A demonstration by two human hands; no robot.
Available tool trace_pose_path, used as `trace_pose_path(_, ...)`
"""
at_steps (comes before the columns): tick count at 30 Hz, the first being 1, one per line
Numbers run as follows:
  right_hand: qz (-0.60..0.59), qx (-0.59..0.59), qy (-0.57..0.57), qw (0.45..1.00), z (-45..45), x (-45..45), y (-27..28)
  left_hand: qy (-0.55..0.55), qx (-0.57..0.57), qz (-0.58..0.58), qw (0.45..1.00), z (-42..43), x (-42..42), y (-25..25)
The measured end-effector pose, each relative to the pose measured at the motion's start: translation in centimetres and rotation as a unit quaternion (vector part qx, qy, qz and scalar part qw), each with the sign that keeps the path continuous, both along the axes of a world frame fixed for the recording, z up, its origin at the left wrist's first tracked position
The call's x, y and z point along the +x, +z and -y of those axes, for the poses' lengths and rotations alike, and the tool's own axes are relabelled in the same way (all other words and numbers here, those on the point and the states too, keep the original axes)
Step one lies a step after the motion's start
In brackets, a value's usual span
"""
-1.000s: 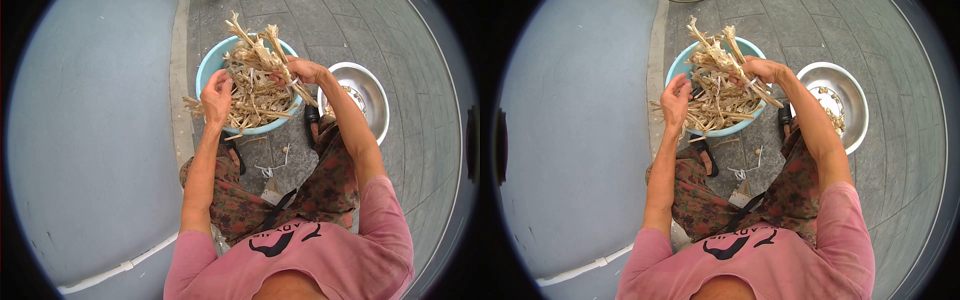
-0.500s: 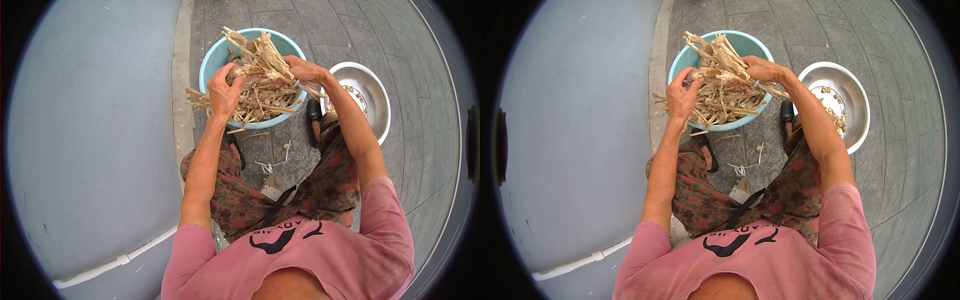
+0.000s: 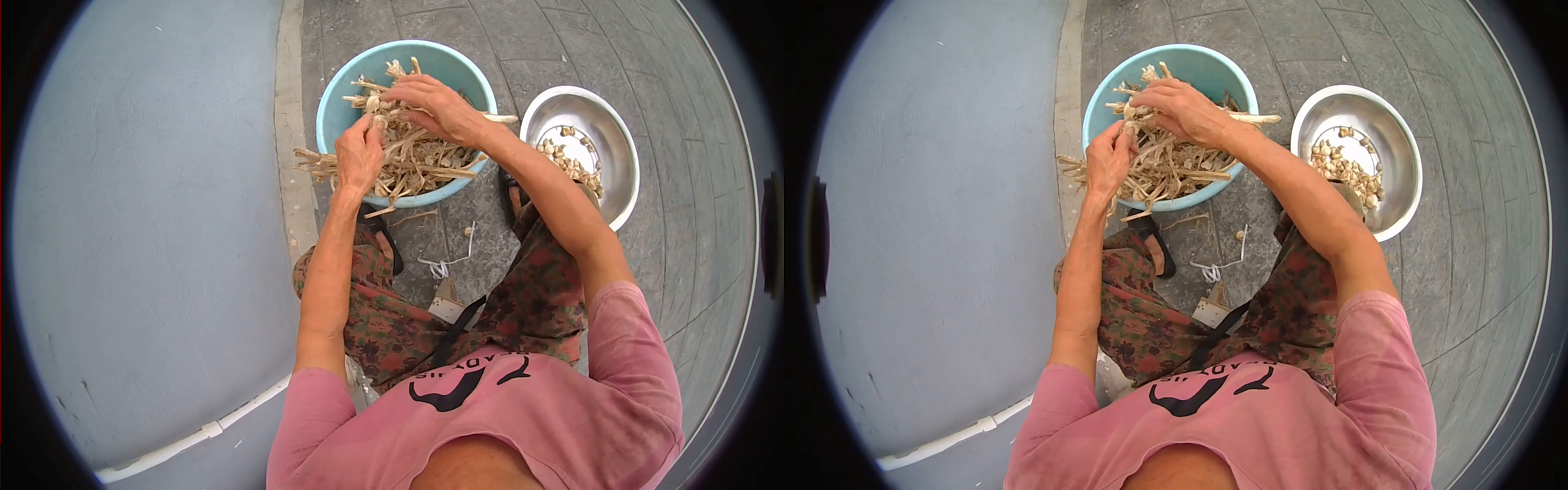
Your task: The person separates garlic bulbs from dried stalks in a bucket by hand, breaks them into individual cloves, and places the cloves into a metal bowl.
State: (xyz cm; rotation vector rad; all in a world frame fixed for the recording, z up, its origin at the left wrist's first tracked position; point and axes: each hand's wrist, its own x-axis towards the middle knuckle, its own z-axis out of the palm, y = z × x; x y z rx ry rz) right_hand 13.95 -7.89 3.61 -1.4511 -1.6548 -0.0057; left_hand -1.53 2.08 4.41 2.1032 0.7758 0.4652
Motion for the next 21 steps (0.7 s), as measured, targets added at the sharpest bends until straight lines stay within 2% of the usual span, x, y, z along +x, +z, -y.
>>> trace_pose_path(5,0.006,-0.089,-0.003,0.996,-0.9,-0.8,-2.1,0.012,-0.195,0.113,0.974,0.9,0.1,0.5)
trace_pose_path(8,0.011,-0.116,0.022,0.993,-1.2,-0.4,-2.4,-0.013,-0.283,0.126,0.951,0.5,-0.2,0.3)
trace_pose_path(11,0.008,-0.101,0.016,0.995,-1.1,-0.6,-2.4,-0.015,-0.3,0.102,0.948,-0.3,-0.4,-0.2)
trace_pose_path(14,0.0,-0.085,-0.003,0.996,-1.4,-0.9,-3.0,0.012,-0.145,0.058,0.988,1.0,-0.1,0.4)
trace_pose_path(17,0.028,-0.109,-0.009,0.994,-1.5,-1.0,-2.5,-0.051,0.13,0.075,0.987,1.7,-0.1,0.8)
trace_pose_path(20,0.055,-0.103,0.004,0.993,-1.4,-0.9,-2.0,-0.068,0.199,0.04,0.977,-0.2,-0.4,-0.3)
trace_pose_path(21,0.06,-0.093,0.01,0.994,-1.5,-0.9,-1.9,-0.06,0.144,0.037,0.987,-0.1,-0.5,-0.2)
